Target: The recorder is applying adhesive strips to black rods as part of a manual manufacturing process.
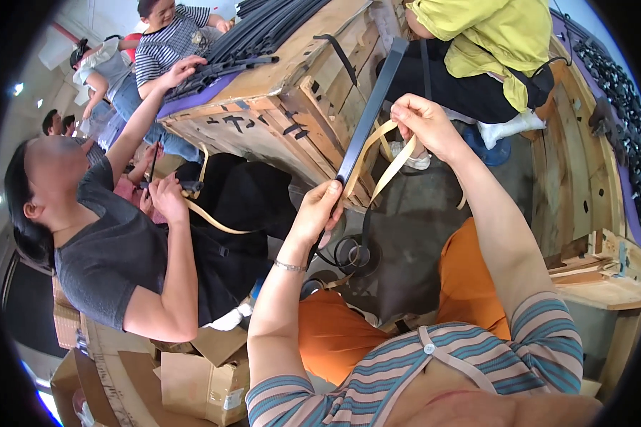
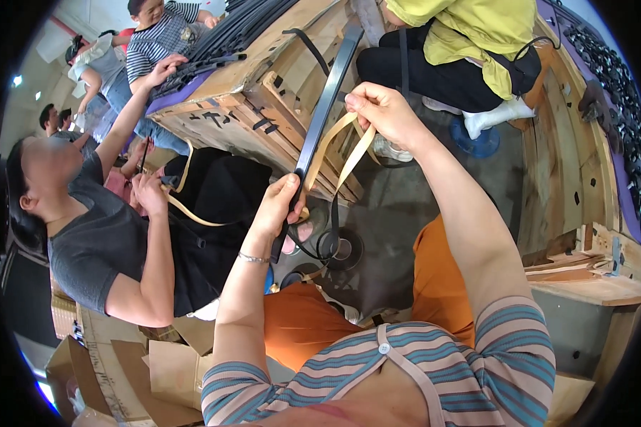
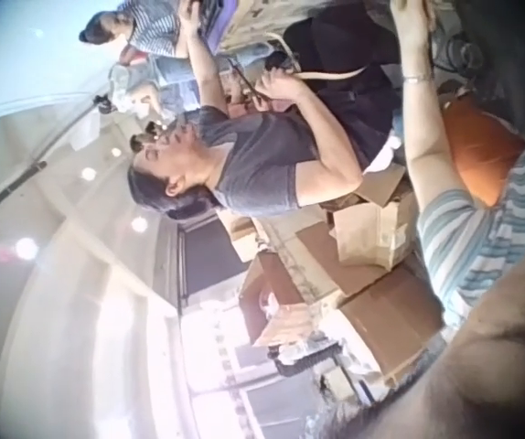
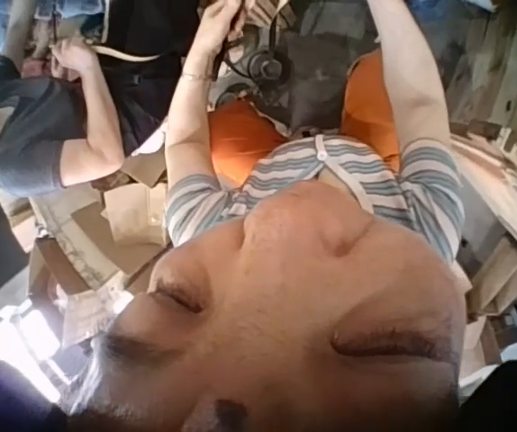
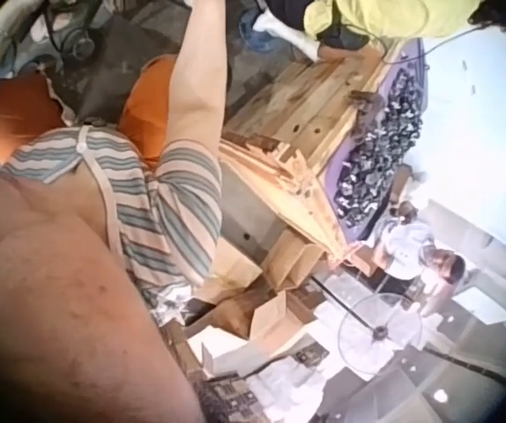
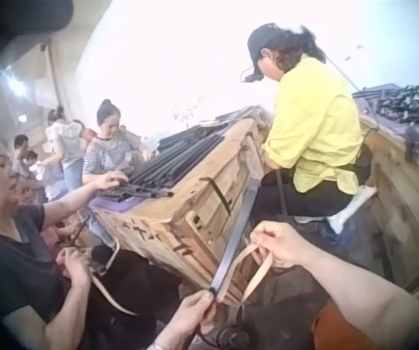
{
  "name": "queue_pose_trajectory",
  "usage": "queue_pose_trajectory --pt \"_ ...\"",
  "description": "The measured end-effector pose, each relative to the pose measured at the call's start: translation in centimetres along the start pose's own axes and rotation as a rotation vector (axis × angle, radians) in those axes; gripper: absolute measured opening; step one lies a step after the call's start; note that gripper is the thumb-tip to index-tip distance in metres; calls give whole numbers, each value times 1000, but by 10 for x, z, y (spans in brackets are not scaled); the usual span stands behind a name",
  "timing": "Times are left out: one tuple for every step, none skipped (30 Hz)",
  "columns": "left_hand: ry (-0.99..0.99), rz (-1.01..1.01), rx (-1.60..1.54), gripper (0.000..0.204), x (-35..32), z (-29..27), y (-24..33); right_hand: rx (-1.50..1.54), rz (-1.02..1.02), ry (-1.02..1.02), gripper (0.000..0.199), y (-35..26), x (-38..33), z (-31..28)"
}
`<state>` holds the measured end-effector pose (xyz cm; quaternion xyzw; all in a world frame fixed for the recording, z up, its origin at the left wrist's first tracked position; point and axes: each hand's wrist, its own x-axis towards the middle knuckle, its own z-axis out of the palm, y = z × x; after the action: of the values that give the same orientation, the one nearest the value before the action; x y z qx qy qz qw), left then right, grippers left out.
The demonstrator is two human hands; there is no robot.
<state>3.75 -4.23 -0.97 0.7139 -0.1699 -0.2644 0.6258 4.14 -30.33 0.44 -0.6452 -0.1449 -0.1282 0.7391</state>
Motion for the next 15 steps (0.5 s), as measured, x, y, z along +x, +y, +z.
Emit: queue_pose_trajectory --pt "-6 17 4 35 -1 -1 -2 -32 -25 48 19 1 1 -1" --pt "29 7 34 35 -1 -2 -3 -13 -58 50 17 3 2 -1" --pt "69 -7 62 35 -1 -3 -5 -8 -82 56 17 4 2 -1" --pt "68 -3 56 35 -1 -3 -6 -15 -63 26 17 5 2 -1" --pt "65 -5 59 35 -1 -3 -6 -19 -37 -9 17 5 2 0" --pt "72 4 63 34 0 -3 -7 -36 -37 -34 16 5 1 0" --pt "84 -11 71 34 0 -3 -7 -42 -23 -19 16 5 2 1" --pt "78 11 68 34 0 -3 -6 -68 -59 -24 16 4 1 1" --pt "68 11 59 34 0 -2 -5 -92 -88 -40 16 4 2 2" --pt "70 -11 56 34 0 -2 -5 -96 -94 -31 16 4 2 2" --pt "58 10 48 34 -1 -1 -4 -72 -76 -37 16 4 1 3" --pt "55 6 40 35 -1 0 -3 -48 -45 -47 17 4 1 3" --pt "55 -8 33 35 -1 0 -3 -50 -59 -44 17 3 1 4" --pt "51 3 30 35 -2 1 -2 -79 -75 -29 17 4 1 5" --pt "42 -6 9 35 -2 2 -2 -112 -73 -14 17 4 0 6"
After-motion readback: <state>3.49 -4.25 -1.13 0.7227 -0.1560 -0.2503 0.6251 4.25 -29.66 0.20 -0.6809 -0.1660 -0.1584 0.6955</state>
